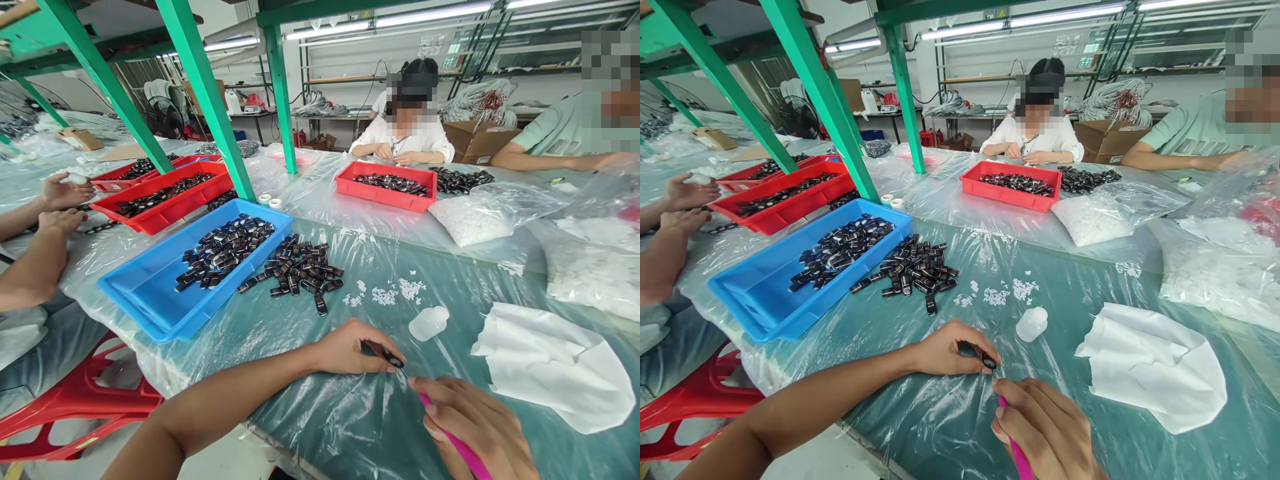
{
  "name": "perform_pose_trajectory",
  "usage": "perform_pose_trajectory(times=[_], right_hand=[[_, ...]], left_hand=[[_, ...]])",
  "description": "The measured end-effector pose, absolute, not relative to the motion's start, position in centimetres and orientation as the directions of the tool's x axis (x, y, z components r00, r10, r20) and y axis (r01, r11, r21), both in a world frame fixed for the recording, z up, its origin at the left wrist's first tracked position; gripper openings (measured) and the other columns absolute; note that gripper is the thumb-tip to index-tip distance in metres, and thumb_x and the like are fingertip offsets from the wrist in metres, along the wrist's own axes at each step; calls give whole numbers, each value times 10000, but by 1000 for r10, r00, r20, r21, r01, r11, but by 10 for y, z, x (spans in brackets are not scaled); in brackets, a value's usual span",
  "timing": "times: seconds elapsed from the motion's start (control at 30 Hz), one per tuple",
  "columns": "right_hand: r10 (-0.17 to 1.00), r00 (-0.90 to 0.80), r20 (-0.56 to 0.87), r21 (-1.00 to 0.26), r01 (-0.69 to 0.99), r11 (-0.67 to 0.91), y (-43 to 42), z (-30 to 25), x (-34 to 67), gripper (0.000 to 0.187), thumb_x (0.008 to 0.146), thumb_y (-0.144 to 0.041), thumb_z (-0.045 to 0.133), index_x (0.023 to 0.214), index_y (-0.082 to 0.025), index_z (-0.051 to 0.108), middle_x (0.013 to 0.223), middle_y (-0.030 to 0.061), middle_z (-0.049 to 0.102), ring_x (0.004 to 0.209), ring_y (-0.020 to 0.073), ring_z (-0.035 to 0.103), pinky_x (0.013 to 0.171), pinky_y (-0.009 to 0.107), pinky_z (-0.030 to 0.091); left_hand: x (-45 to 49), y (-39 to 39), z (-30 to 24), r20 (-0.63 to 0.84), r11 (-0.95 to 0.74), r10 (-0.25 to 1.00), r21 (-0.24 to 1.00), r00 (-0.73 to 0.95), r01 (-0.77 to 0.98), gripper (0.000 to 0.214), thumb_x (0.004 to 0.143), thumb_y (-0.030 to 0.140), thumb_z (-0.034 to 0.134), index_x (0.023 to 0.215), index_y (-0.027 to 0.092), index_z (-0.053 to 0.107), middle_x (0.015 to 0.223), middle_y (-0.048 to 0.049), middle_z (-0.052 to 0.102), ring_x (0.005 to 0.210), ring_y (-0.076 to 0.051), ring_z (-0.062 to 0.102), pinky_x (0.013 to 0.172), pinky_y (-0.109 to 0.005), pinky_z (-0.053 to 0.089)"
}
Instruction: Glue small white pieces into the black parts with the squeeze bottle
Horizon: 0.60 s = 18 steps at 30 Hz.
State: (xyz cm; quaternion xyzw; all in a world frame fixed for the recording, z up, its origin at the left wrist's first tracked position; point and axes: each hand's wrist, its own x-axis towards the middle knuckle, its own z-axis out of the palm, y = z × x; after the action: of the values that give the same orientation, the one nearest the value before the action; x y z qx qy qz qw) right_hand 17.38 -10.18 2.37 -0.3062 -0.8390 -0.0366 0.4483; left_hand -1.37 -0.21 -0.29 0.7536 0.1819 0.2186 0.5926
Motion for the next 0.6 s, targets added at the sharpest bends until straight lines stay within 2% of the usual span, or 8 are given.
perform_pose_trajectory(times=[0.13,0.3,0.43,0.53,0.6], right_hand=[[509,-418,752,-218,572,791,-108,18,173,329,753,-10,543,1025,-190,502,851,106,704,684,170,655,615,338,531],[532,-366,763,-207,643,738,-108,22,168,213,807,-48,498,939,-212,527,810,74,703,663,160,664,605,309,530],[500,-394,771,-266,515,815,-101,25,174,320,765,-8,501,1025,-193,521,816,84,705,732,178,678,614,306,552],[548,-236,803,-406,458,791,-100,22,182,387,758,4,470,1075,-212,521,869,76,703,802,212,687,610,328,565],[597,-58,800,-497,494,713,-102,20,186,373,759,-15,491,1063,-226,539,906,70,700,816,230,687,634,349,560]], left_hand=[[-14,-2,-3,110,-230,537,973,836,20,268,788,253,638,1022,130,685,968,-114,702,890,-207,669,789,-276,531],[-14,-1,-4,120,-224,524,975,843,0,265,795,242,624,1029,131,682,979,-117,698,891,-208,669,785,-287,538],[-14,0,-4,126,-255,517,967,847,12,263,789,243,637,1025,140,686,985,-106,697,888,-196,665,799,-278,531],[-14,0,-3,129,-270,515,963,847,18,261,783,254,648,1018,148,690,988,-100,698,887,-189,662,797,-270,528],[-14,0,-2,111,-260,514,965,851,31,263,782,259,651,1021,156,690,997,-97,696,892,-187,660,791,-267,529]])
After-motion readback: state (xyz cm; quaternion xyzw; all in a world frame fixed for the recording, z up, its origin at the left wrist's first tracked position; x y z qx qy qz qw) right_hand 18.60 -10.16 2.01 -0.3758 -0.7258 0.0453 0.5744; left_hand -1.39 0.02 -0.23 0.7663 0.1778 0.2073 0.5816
